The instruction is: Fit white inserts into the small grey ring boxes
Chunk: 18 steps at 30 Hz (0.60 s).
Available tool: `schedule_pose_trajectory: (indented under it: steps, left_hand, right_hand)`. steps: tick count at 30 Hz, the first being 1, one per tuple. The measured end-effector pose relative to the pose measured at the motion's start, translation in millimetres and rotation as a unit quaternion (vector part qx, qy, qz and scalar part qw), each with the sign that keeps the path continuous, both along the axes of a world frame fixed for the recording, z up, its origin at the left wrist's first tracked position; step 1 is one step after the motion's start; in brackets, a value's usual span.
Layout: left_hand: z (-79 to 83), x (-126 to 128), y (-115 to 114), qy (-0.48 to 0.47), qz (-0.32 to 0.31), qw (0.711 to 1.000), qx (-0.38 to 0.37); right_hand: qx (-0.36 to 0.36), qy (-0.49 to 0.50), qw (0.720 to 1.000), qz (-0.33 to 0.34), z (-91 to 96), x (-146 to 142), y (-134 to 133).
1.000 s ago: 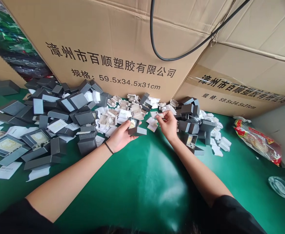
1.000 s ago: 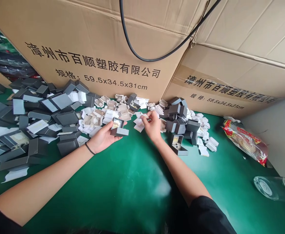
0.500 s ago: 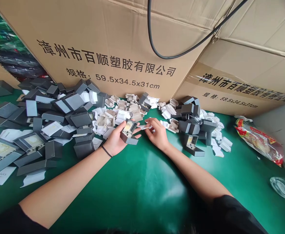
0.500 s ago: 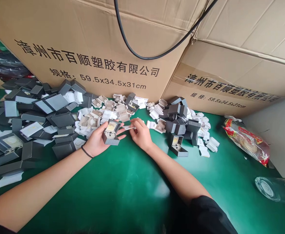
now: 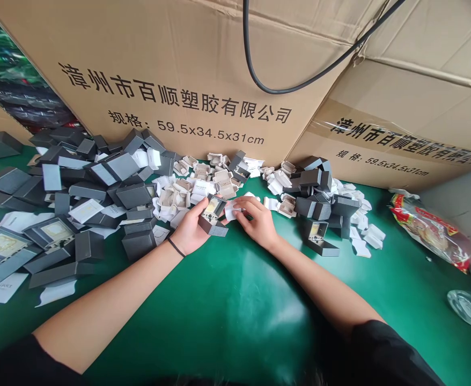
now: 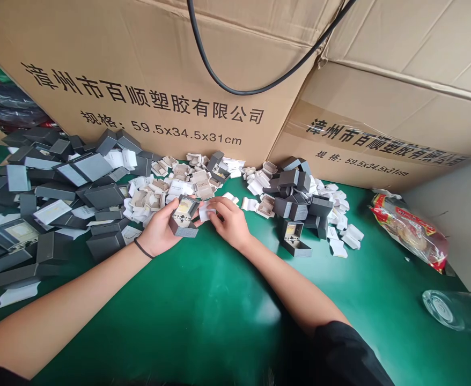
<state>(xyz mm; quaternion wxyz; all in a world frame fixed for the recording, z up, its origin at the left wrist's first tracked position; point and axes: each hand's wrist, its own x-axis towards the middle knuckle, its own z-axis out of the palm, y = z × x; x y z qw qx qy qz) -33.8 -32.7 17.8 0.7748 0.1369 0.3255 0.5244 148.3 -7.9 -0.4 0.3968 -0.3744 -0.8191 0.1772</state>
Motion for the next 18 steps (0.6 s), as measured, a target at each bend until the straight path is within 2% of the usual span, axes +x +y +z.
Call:
schedule_pose_trajectory:
  steps: [5,8,12,18]
  left_hand:
    - [-1.3,-1,0,-0.003,-0.007,1.0,0.014]
    - [-2.5,-1,0,-0.008,-0.016,0.999,0.035]
    - [-1.7,0,-1,-0.015,-0.01,0.999,0.041]
    - [3.7,0,-2,0.014,-0.008,1.0,0.023]
  right_hand:
    - [0.057,-0.044,0.997,-0.04,-4.1,0,3]
    - [0.067,-0.042,0.995,-0.056,-4.9,0,4]
    - [0.045,-0.008,0.997,-0.064,-2.9,3,6]
    - [-0.012,0.117,0.992,-0.047,11.5,1,0]
